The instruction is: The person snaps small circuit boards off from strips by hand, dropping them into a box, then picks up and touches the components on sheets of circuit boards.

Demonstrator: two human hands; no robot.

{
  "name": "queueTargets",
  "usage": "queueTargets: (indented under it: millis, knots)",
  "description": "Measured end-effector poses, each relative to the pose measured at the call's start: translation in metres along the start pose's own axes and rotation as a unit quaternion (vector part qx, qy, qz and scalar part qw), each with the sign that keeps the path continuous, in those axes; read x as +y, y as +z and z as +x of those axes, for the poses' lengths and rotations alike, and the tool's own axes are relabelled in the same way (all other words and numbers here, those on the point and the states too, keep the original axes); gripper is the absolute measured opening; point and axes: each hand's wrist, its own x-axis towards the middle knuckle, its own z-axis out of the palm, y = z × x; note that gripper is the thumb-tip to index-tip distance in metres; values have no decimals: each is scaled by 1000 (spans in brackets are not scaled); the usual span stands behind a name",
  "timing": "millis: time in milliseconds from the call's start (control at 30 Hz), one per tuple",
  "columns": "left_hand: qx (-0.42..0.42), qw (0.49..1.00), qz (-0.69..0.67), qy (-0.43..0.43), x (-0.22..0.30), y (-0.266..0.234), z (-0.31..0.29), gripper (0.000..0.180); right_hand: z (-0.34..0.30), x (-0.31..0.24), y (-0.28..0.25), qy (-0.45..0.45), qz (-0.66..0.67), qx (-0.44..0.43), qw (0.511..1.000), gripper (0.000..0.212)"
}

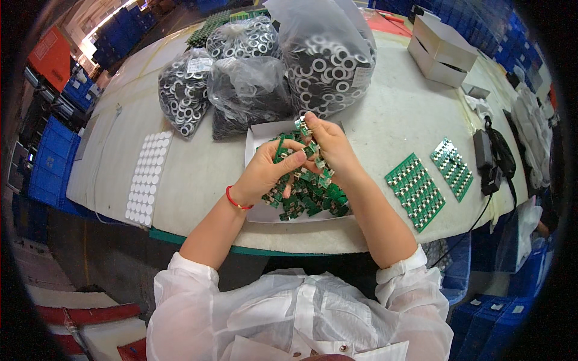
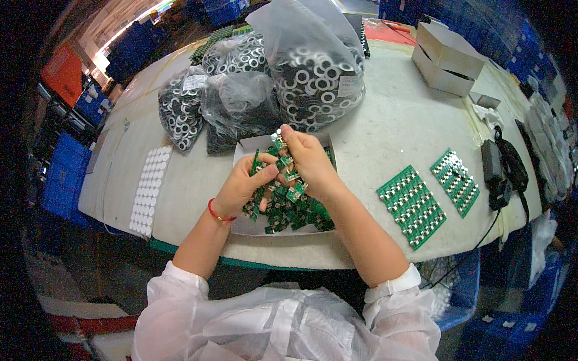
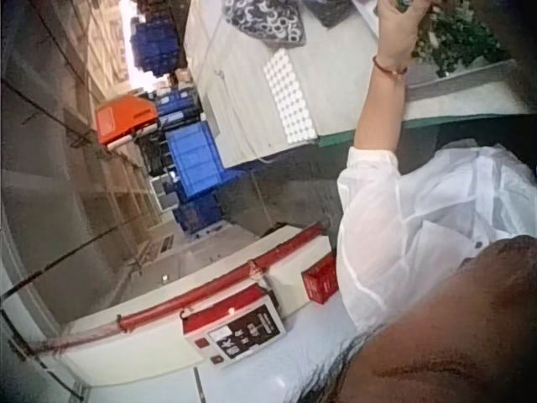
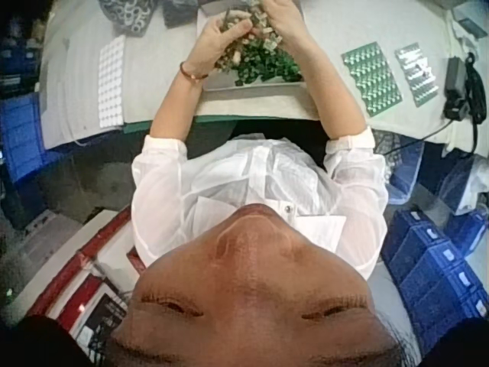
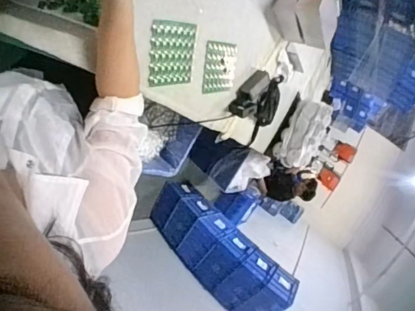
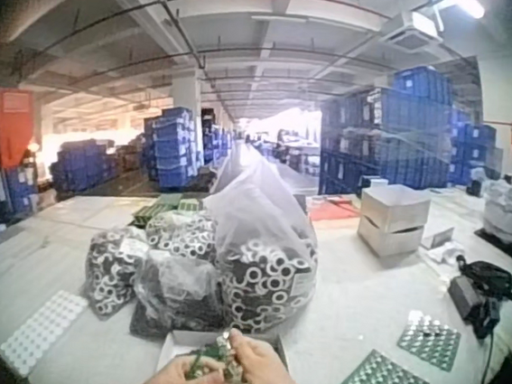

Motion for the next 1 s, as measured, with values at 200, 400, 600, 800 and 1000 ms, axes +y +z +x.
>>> queueTargets:
  millis: [200, 400, 600, 800, 1000]
  knots:
    - [87, 981, 175, 12, 12, -10, 1, 22, 9, -3, -12, -221, -300, 168, 913, 43]
    - [81, 971, 223, 33, 14, -5, 0, 25, 12, -1, -16, -213, -290, 159, 919, 39]
    - [11, 972, 234, 2, 3, -3, -5, 31, 1, -4, 0, -277, -360, 215, 864, 40]
    - [-33, 986, 166, -14, 4, 1, -8, 23, 0, -1, 9, -222, -202, 154, 941, 40]
    - [-57, 995, 78, -17, -2, 6, -4, 22, 2, 3, 5, -8, -1, 57, 998, 39]
